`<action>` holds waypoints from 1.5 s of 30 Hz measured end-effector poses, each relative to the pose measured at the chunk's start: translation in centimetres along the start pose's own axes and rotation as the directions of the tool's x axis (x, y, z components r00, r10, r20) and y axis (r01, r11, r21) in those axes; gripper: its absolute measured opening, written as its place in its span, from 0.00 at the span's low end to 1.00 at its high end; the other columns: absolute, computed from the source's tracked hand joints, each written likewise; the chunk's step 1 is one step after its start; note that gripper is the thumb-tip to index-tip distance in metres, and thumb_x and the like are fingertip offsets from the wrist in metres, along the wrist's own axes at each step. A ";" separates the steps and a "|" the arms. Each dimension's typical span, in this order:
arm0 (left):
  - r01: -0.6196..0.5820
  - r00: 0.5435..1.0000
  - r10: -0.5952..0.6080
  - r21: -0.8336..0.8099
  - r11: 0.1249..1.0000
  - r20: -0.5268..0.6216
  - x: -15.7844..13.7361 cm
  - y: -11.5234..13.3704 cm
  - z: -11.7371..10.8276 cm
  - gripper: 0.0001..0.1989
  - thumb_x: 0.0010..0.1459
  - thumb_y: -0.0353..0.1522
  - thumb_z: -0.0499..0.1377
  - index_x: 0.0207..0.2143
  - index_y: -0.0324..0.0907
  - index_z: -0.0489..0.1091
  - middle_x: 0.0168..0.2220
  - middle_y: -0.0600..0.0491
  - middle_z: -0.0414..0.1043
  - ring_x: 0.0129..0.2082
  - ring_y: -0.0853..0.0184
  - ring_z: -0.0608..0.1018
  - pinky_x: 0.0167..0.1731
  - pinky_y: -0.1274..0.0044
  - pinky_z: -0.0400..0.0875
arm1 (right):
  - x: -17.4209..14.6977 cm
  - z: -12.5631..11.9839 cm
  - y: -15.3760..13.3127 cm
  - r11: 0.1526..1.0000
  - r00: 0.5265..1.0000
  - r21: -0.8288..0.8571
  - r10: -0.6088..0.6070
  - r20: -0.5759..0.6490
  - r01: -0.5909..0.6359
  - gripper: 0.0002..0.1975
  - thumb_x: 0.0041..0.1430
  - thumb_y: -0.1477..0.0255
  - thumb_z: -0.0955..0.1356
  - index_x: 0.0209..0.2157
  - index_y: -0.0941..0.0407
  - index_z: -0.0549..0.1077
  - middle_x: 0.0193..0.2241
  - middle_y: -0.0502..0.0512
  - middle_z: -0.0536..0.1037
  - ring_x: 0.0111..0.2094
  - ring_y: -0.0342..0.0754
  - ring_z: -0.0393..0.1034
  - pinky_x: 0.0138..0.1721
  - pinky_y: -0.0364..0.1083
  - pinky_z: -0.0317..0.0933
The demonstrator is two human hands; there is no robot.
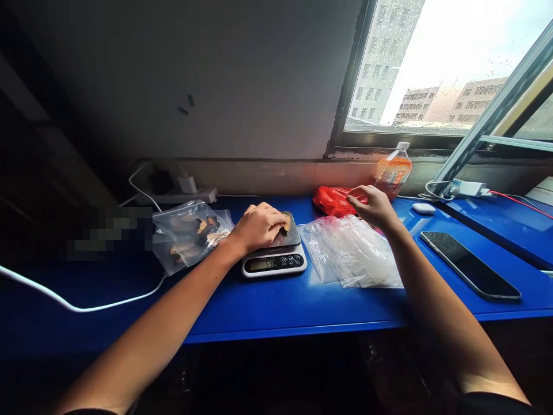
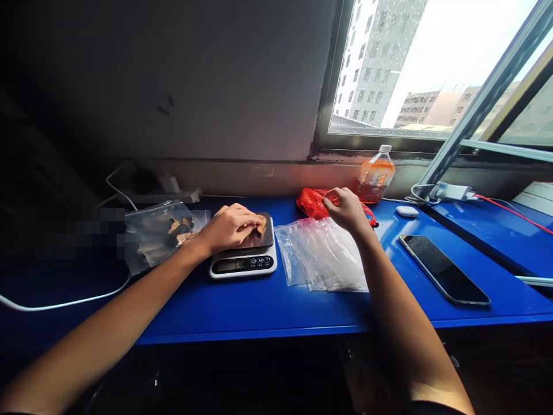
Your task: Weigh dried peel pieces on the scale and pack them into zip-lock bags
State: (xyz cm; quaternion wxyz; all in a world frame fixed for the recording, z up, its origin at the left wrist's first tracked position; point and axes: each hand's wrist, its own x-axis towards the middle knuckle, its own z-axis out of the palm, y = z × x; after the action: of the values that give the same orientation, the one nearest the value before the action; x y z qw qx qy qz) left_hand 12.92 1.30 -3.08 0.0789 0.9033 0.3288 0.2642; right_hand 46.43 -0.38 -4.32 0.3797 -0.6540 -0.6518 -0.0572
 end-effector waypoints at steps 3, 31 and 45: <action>0.063 0.996 -0.066 0.070 0.996 0.052 -0.8 -1.0 -0.7 0.26 0.55 0.34 0.61 0.57 0.52 0.71 0.59 0.50 0.71 0.59 0.52 0.70 0.58 0.58 0.63 | -0.1 -0.6 0.9 0.994 0.995 0.043 0.103 0.018 -0.104 0.12 0.57 0.65 0.67 0.36 0.57 0.78 0.34 0.58 0.80 0.35 0.50 0.75 0.40 0.48 0.66; 0.488 0.764 -0.529 -0.205 0.848 -0.369 -4.1 -9.4 -6.3 0.20 0.66 0.45 0.46 0.51 0.47 0.68 0.31 0.53 0.75 0.20 0.66 0.78 0.18 0.77 0.69 | -0.5 0.1 6.2 0.936 0.933 -0.057 0.350 0.081 -0.346 0.16 0.54 0.66 0.67 0.41 0.58 0.79 0.31 0.57 0.82 0.30 0.48 0.74 0.32 0.44 0.64; 0.438 0.823 -0.451 -0.120 0.891 -0.346 -3.9 -8.8 -5.7 0.21 0.53 0.44 0.60 0.46 0.43 0.71 0.37 0.48 0.81 0.33 0.58 0.82 0.30 0.74 0.75 | -0.2 0.2 7.1 0.937 0.922 0.031 0.335 0.192 -0.347 0.19 0.46 0.76 0.68 0.42 0.57 0.79 0.31 0.54 0.82 0.28 0.47 0.73 0.29 0.43 0.66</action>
State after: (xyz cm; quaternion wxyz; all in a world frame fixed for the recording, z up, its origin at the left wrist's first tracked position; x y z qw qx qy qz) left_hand 2.55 5.49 -2.71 0.0916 0.7353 0.5340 0.4072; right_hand 52.68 0.58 -7.59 0.3428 -0.7474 -0.5617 0.0913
